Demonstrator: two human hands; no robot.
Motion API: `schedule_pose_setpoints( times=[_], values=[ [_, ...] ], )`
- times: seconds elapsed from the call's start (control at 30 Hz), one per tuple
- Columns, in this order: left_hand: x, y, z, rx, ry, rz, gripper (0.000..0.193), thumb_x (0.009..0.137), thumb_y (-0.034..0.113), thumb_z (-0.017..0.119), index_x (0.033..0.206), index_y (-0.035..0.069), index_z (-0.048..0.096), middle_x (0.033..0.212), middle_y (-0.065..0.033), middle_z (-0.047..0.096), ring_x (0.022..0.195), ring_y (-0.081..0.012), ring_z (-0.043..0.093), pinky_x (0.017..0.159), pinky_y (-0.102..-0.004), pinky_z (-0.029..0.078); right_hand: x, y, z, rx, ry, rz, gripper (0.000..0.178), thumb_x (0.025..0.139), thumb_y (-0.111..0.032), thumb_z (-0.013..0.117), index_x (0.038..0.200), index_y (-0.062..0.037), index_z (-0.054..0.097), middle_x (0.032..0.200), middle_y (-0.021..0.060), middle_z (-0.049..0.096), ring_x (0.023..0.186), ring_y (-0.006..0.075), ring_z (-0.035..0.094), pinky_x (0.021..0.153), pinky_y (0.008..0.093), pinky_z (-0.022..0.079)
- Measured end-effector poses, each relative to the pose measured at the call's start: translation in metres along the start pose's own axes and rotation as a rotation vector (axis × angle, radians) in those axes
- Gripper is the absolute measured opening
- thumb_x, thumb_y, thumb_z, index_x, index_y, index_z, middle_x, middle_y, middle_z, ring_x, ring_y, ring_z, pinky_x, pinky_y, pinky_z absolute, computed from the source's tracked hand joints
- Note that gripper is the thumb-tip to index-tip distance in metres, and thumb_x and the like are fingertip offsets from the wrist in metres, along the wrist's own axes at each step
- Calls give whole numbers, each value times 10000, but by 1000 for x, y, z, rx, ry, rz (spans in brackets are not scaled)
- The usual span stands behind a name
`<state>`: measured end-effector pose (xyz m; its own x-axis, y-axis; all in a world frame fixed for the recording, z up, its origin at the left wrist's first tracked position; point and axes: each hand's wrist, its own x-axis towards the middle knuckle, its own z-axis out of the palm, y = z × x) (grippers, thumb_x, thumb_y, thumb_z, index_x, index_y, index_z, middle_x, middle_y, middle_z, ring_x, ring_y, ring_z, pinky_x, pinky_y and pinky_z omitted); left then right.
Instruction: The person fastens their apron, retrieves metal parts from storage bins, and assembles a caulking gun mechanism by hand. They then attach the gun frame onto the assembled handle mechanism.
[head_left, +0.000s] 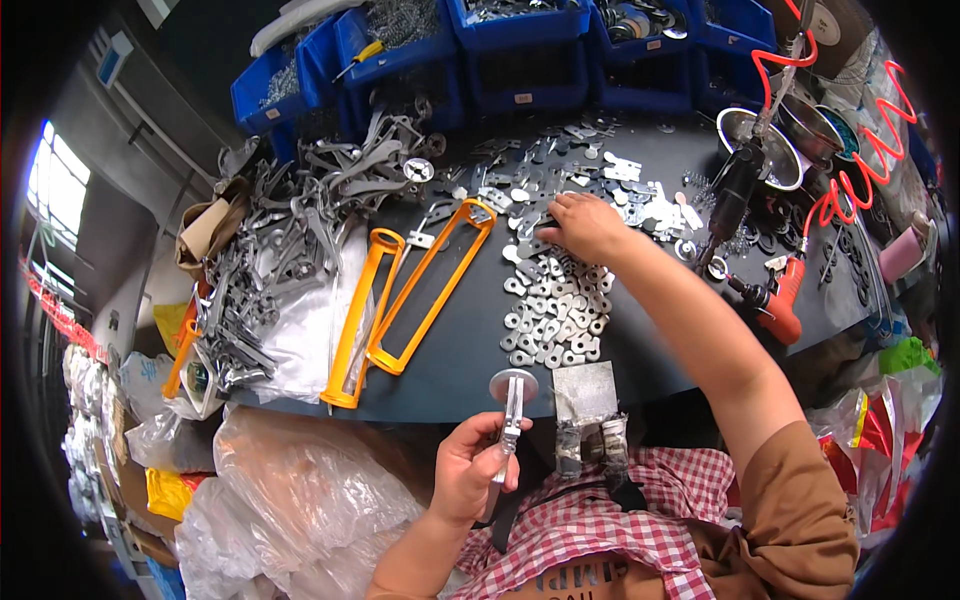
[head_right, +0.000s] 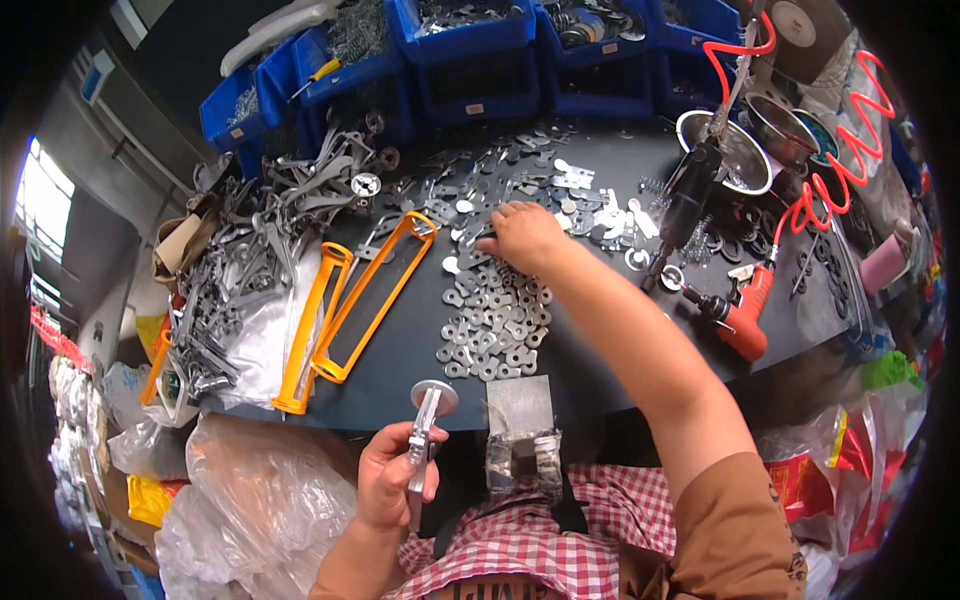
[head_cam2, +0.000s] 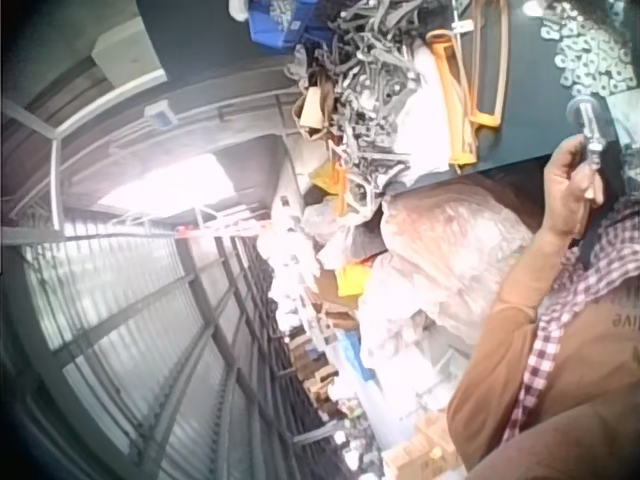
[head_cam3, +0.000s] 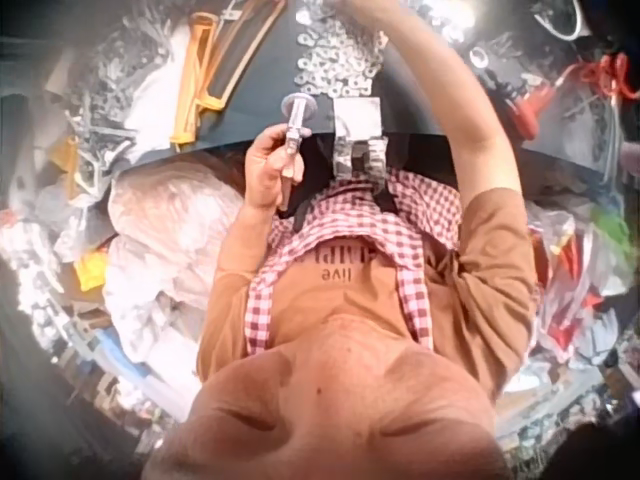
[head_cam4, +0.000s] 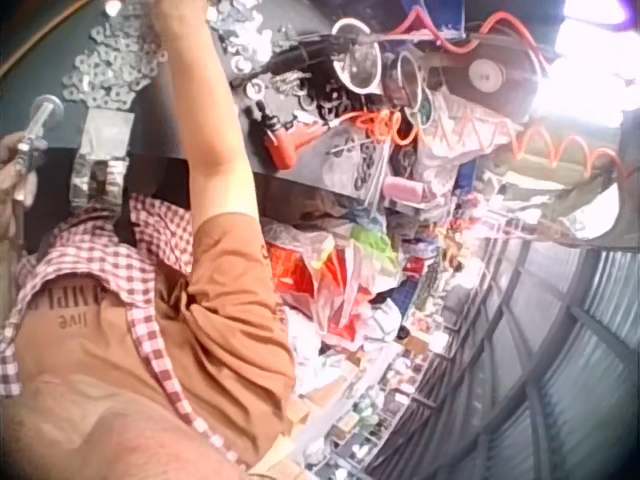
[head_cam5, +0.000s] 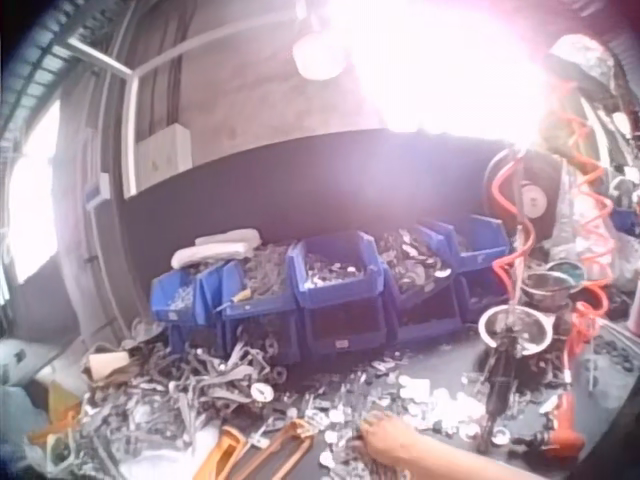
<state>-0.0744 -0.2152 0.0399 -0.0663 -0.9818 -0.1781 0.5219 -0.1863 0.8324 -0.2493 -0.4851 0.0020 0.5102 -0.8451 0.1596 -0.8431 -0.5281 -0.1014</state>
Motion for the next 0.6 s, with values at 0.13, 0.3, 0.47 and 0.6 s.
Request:
schedule_pose_setpoints(
  times=[0.13,0.3,0.47,0.6],
  values=[
    [-5,-2,-2,-34,-21,-12,275,768,86,520,1017,-30,504,974,-173,568,475,-134,523,434,-199,435,-13,10,-20,164,-205,-105,616,815,-471,460,1206,2,403,1292,162,356,1175,284,368,963,338,318],
    [-3,-3,2,-105,-51,-25,274,779,124,515,1014,-16,506,969,-170,567,471,-131,519,427,-201,431,-6,26,-19,224,-181,-137,483,801,-410,520,1122,-49,517,1207,92,476,1063,289,474,891,354,387],
    [-7,2,5,-280,-32,-153,227,812,124,481,1002,2,512,972,-122,565,467,-105,503,414,-188,403,-17,29,-33,172,-273,-237,511,775,-259,551,1208,-17,429,1276,104,411,1136,272,422,953,319,333],
    [-15,3,8,-329,-58,-181,202,810,124,488,973,12,526,958,-121,567,456,-108,500,404,-193,404,-18,31,-38,193,-281,-229,437,740,-228,580,1128,-38,512,1234,93,455,1103,258,453,919,331,367]
  ],
)
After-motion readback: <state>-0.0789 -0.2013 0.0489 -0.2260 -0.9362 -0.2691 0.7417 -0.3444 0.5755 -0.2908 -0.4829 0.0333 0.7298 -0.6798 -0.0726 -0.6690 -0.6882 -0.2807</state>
